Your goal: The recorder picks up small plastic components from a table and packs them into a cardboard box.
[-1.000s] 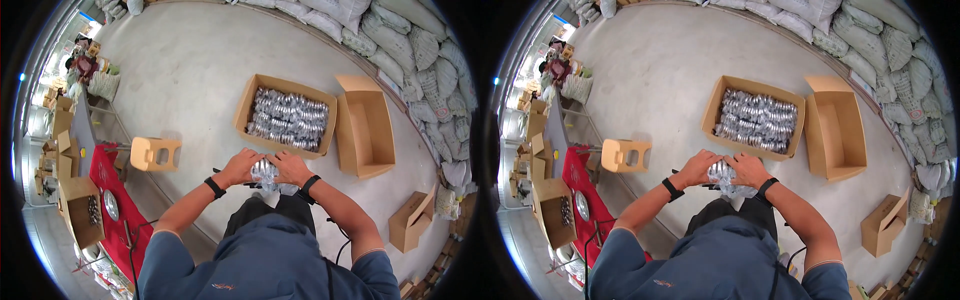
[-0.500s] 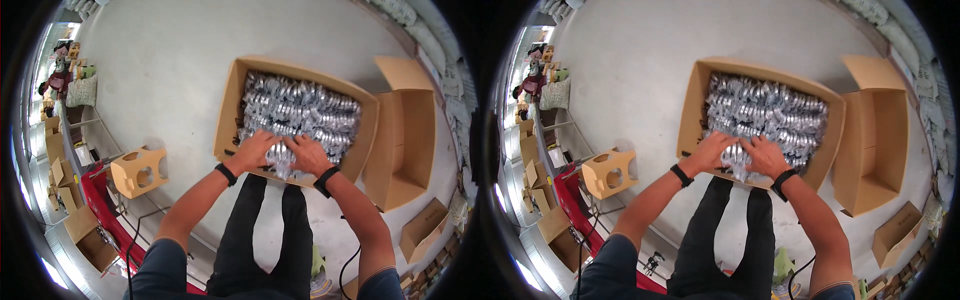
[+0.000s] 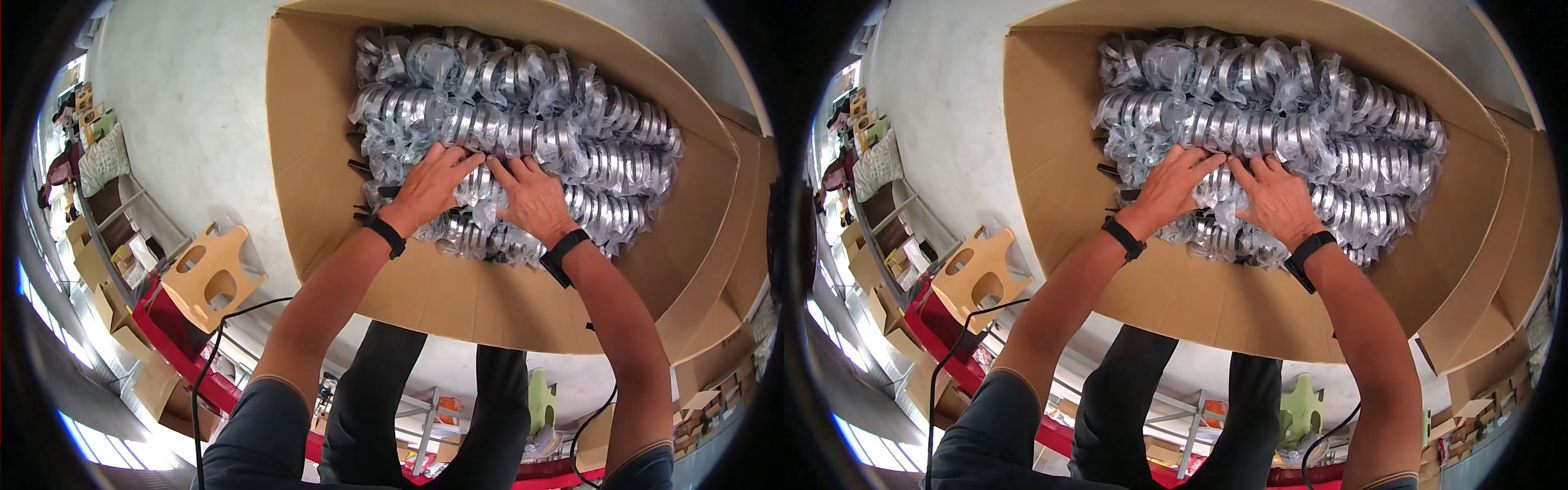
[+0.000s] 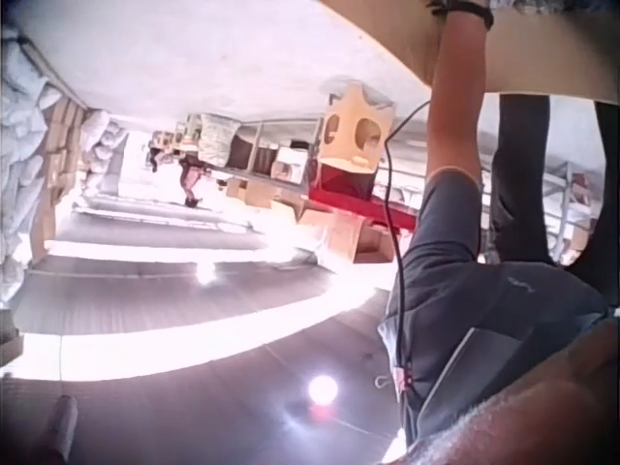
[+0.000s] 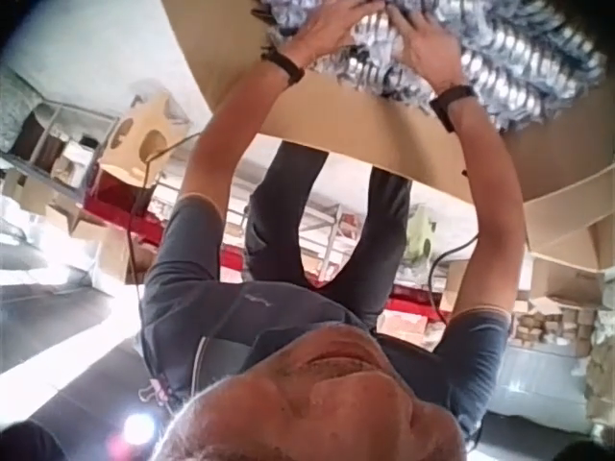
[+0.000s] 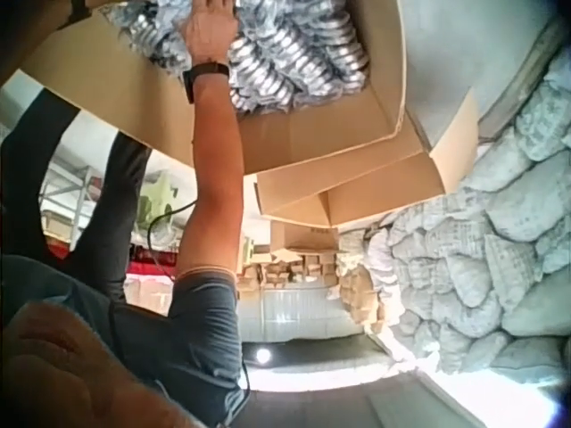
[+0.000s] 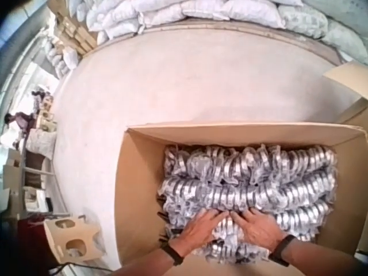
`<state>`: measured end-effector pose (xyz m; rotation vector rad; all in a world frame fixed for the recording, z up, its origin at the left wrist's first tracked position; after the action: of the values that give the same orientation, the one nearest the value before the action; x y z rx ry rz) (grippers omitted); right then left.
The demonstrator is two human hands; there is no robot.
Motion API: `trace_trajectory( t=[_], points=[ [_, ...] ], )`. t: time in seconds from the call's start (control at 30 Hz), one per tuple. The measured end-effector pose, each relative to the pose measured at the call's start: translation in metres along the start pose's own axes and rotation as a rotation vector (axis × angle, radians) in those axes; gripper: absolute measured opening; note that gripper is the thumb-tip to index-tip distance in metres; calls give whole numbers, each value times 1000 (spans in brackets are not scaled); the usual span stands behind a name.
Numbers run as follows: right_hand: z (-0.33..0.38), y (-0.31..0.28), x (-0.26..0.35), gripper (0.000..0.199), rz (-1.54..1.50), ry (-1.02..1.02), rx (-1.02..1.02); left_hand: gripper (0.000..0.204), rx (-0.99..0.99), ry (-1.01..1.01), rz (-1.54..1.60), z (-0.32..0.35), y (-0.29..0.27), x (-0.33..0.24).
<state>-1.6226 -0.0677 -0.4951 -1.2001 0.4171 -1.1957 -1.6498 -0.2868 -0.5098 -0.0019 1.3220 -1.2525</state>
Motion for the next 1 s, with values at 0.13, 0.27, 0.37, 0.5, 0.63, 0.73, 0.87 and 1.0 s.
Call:
trace_trajectory(
  t=[0.13, 0.27, 0.37, 0.5, 0.63, 0.73, 0.87, 1.0],
  points=[
    [3, -2, 2, 99, -4, 7, 33, 87, -26, -1, 38, 2, 3, 2],
    [3, -7, 2, 98, -3, 54, 135, 87, -39, -12, 25, -3, 2, -3],
    [12, -17, 10, 94, 21, 114, 210, 87, -18, -4, 87, -3, -3, -8],
    [57, -57, 45, 82, 10, 192, 122, 87, 20, -17, 66, 6, -21, -11],
    [144, -113, 82, 69, -206, 312, -24, 81, 3, 11, 24, 37, -50, -20],
    [248, -122, 118, 64, -300, 468, -11, 70, -36, -18, -14, 80, -77, -48],
    [402, -122, 158, 54, -286, 541, 102, 57, -232, -208, 16, 161, -116, -100],
    [484, -131, 150, 43, -340, 508, 423, 49, -205, -501, 229, 258, -155, -169]
  ],
)
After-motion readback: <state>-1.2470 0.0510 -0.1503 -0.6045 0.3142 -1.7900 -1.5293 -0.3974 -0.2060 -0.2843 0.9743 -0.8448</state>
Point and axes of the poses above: each hand's wrist, its own z-axis away from the middle knuckle, its own y-axis out of the palm, x = y × z, the point moved 3 cm from there along -z, towards the middle knuckle, and after that the axes turned 7 degrees about z, right-handed, at the moved point
